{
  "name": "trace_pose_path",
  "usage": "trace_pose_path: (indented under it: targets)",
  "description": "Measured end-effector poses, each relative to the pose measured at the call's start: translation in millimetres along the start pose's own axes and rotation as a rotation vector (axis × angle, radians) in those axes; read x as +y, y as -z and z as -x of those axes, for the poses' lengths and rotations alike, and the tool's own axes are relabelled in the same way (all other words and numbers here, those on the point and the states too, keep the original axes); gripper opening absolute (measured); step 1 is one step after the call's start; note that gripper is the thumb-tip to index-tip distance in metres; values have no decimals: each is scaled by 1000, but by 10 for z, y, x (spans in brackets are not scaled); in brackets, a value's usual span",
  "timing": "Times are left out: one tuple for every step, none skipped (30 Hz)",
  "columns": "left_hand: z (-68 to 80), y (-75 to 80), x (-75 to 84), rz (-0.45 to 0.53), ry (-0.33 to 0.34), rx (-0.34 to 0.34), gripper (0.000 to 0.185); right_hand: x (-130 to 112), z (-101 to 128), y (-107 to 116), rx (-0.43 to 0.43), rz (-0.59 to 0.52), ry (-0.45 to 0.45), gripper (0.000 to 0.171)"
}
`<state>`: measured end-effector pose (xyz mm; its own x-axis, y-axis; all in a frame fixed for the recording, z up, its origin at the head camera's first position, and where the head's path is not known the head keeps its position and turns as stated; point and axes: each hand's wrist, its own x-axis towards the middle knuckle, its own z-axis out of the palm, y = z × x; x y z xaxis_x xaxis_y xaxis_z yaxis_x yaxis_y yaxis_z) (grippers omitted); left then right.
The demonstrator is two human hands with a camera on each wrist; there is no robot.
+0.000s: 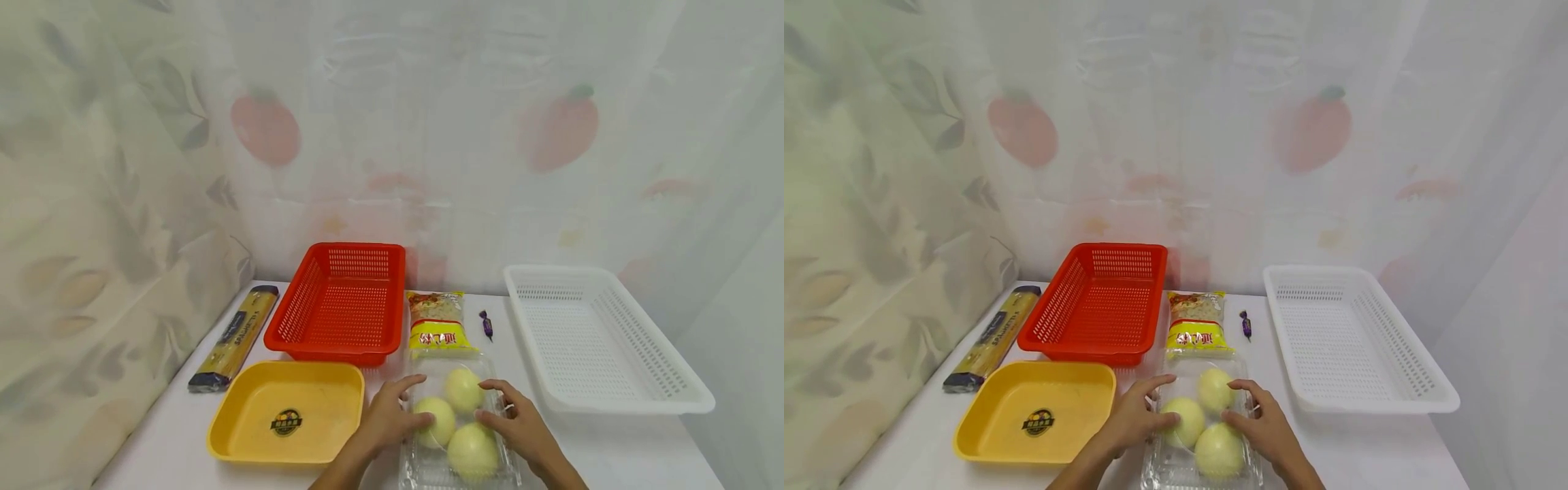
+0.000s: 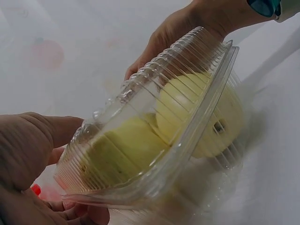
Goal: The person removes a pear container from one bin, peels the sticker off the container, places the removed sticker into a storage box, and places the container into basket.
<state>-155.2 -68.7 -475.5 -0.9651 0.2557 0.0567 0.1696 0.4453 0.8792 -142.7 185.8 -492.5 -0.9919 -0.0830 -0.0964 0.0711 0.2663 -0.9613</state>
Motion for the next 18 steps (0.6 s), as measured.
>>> trace_pose_path:
  targets:
    - [-7,4,12,2,2,-3,65,-16,3,6,4,0,0,48]
    - [-13,8,25,2,6,-6,65,-33,6,13,7,2,-1,48]
    - [-18,14,39,2,9,-8,65,-50,10,20,10,5,-1,48]
    - [-26,26,59,4,10,-11,65,-70,9,25,18,10,1,48]
    - [-33,38,83,6,13,-11,65,-92,10,33,25,14,3,48]
    - [-38,50,106,9,12,-13,65,-112,10,40,27,13,6,47]
    - [-43,61,127,13,13,-14,65,-132,14,49,26,10,10,47]
    - [-48,73,148,19,10,-17,65,-153,21,59,20,9,15,47]
    - [-52,85,170,28,11,-21,65,-173,27,70,13,4,22,46]
    - [-56,99,193,35,10,-25,65,-194,35,81,7,-3,29,46]
    - [-60,115,216,44,12,-29,65,-217,42,92,-1,-9,37,46]
    - [-66,130,239,56,15,-33,65,-242,48,102,-10,-18,45,46]
    - [-72,146,261,67,14,-36,64,-270,55,111,-20,-22,51,47]
    - [-76,165,287,80,20,-41,64,-299,59,120,-27,-23,60,47]
    - [-81,186,312,95,25,-48,65,-330,60,127,-33,-25,64,48]
    - [-85,211,340,107,23,-52,64,-368,60,132,-40,-22,69,48]
    - [-93,237,366,118,25,-57,64,-406,58,136,-47,-18,73,49]
    - [-98,265,392,125,25,-64,64,-446,55,140,-53,-13,76,49]
